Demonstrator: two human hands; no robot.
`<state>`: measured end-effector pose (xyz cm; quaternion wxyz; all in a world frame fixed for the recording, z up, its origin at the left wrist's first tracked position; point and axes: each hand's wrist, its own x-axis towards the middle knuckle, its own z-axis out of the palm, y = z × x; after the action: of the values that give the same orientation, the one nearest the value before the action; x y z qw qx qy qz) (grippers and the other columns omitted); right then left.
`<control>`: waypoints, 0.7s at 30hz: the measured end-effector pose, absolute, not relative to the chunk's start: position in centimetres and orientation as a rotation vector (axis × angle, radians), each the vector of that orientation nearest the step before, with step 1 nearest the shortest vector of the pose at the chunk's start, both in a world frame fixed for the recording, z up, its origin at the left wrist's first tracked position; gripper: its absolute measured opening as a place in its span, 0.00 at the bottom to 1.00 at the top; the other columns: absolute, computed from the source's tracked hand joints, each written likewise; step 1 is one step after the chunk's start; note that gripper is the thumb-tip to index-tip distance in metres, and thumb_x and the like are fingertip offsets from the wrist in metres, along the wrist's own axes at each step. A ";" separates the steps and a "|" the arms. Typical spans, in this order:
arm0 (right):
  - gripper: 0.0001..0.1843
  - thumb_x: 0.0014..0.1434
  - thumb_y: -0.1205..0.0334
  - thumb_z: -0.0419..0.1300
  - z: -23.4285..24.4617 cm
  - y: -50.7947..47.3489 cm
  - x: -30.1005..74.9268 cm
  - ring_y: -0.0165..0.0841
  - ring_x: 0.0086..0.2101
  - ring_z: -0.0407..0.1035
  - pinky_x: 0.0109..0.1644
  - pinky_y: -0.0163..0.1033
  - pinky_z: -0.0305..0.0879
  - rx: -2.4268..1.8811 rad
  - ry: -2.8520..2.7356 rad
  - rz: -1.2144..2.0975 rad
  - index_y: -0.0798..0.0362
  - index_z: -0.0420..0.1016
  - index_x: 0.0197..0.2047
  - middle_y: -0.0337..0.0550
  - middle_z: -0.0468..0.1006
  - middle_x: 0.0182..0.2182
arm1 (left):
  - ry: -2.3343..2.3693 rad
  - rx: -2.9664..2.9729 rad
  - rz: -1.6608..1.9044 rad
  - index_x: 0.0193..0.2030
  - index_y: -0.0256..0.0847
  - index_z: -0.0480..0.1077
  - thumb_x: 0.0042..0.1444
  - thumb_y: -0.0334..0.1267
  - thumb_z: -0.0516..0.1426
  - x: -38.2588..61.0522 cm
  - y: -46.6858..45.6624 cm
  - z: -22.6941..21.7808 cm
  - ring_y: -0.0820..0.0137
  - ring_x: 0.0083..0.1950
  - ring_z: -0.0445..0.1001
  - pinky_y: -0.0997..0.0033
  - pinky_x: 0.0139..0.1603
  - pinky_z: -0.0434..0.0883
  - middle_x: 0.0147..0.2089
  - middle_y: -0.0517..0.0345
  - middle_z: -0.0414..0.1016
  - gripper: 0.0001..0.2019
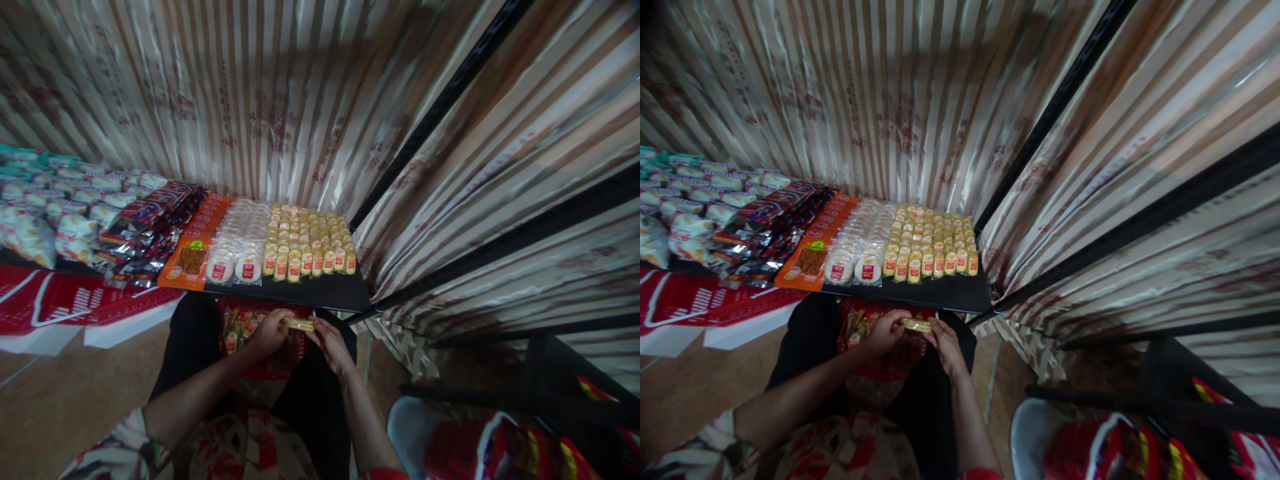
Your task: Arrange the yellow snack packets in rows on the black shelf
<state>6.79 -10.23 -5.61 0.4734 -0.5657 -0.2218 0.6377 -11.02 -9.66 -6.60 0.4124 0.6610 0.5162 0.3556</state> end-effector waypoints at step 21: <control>0.11 0.46 0.60 0.66 -6.4 -10.5 6.4 0.31 0.26 0.75 0.31 0.32 0.71 -1.320 -0.295 1.690 0.57 0.72 0.30 0.43 0.78 0.23 | 1.429 1.621 0.739 0.45 0.37 0.72 0.52 0.29 0.51 -10.2 -6.4 -4.5 0.71 0.43 0.71 0.72 0.49 0.68 0.43 0.54 0.75 0.15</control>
<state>6.42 -10.45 -6.39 0.4694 -0.5386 -0.1202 0.6894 -10.17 -6.39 -4.48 0.4160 0.6455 0.5689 0.2943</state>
